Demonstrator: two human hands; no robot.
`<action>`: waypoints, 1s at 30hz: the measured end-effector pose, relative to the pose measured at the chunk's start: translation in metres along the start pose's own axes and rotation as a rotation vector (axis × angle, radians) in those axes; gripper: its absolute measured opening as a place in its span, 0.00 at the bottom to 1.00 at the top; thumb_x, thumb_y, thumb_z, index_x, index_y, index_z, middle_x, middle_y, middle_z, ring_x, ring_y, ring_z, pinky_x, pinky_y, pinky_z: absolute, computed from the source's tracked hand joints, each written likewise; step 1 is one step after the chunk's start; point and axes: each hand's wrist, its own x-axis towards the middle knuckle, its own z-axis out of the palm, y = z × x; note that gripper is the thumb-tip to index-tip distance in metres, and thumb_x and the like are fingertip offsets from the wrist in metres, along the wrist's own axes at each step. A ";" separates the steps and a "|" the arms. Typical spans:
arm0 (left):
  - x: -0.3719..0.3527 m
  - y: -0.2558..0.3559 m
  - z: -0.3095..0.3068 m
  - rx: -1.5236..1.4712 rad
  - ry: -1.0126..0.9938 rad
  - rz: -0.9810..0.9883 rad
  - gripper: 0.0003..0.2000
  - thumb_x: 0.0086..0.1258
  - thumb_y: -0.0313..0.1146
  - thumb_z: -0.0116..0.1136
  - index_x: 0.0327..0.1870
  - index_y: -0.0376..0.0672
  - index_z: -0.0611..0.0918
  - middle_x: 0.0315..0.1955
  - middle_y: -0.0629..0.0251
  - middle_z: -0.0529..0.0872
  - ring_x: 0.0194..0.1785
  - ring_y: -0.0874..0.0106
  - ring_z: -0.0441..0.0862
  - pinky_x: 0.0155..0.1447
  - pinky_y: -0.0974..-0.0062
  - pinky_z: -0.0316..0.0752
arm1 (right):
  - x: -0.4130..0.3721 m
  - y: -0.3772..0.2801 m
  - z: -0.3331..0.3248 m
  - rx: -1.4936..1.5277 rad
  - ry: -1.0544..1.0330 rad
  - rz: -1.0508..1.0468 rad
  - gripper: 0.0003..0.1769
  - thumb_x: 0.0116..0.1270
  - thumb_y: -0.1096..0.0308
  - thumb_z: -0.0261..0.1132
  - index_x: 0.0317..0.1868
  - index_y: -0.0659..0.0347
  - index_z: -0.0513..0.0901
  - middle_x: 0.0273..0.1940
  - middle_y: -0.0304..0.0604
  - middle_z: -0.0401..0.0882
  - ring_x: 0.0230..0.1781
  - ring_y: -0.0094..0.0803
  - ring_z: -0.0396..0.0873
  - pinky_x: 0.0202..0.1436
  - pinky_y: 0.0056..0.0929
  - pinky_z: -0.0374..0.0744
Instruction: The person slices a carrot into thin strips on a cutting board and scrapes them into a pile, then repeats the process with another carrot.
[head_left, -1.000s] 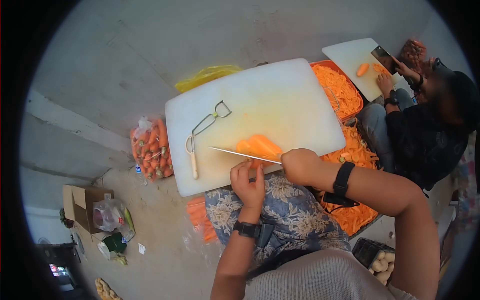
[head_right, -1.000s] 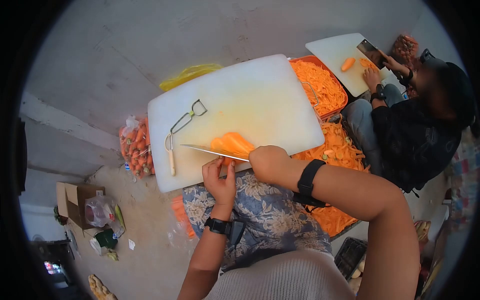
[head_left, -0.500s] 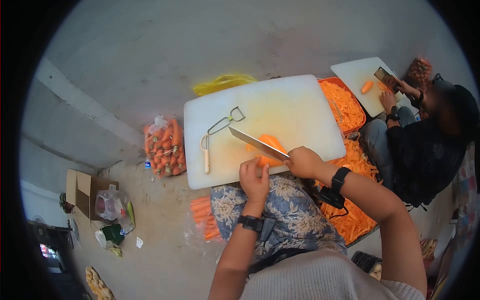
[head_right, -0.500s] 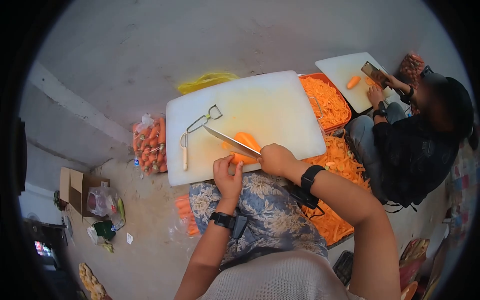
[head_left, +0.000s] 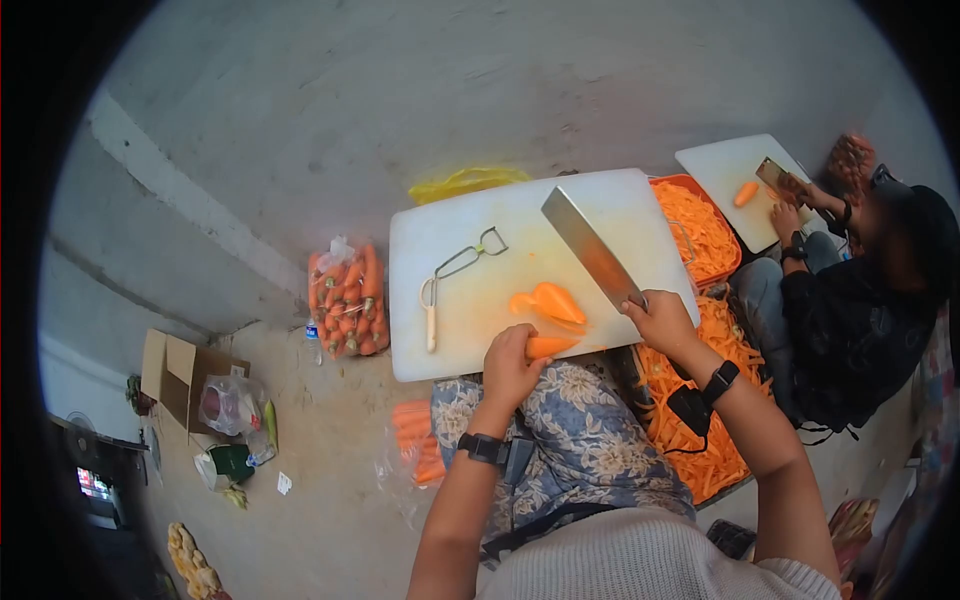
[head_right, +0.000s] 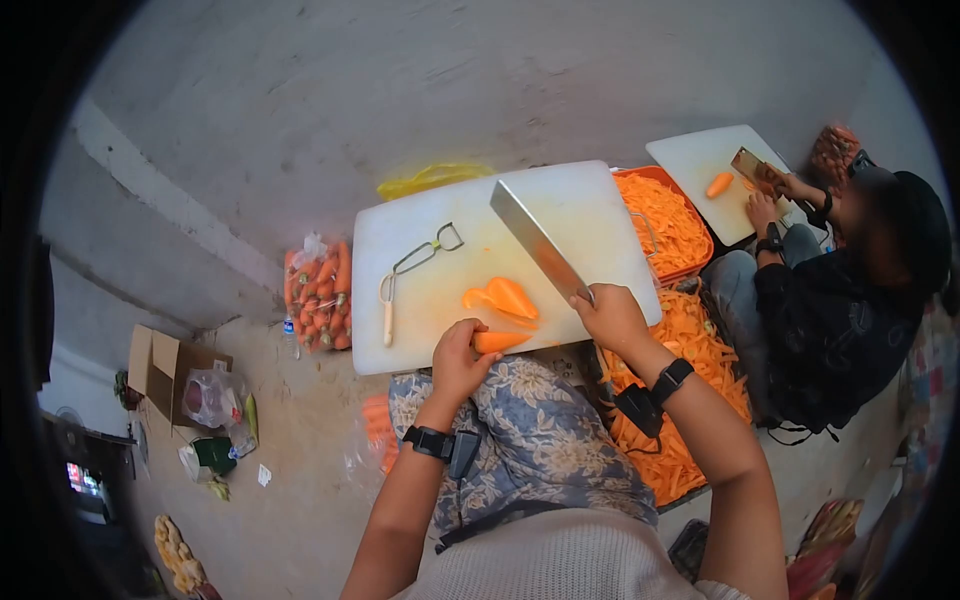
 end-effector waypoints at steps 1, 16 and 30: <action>-0.001 -0.001 -0.005 0.001 -0.003 0.006 0.23 0.48 0.30 0.75 0.46 0.40 0.78 0.41 0.55 0.83 0.49 0.52 0.79 0.53 0.59 0.75 | 0.001 0.007 0.002 0.002 0.005 0.004 0.22 0.67 0.56 0.63 0.30 0.71 0.83 0.21 0.59 0.79 0.22 0.53 0.80 0.33 0.44 0.78; 0.034 -0.033 -0.046 -0.619 0.142 -0.381 0.20 0.55 0.35 0.76 0.46 0.38 0.80 0.35 0.64 0.85 0.40 0.74 0.83 0.41 0.77 0.79 | 0.005 0.033 0.014 0.194 -0.102 0.334 0.17 0.66 0.64 0.64 0.38 0.76 0.81 0.26 0.60 0.81 0.26 0.50 0.84 0.34 0.42 0.81; 0.072 -0.039 -0.023 0.289 0.159 -0.057 0.12 0.57 0.30 0.69 0.43 0.42 0.85 0.41 0.54 0.83 0.46 0.54 0.81 0.50 0.61 0.76 | 0.004 0.019 0.012 -0.009 -0.077 0.256 0.17 0.64 0.61 0.64 0.35 0.73 0.83 0.34 0.65 0.82 0.39 0.58 0.82 0.45 0.48 0.79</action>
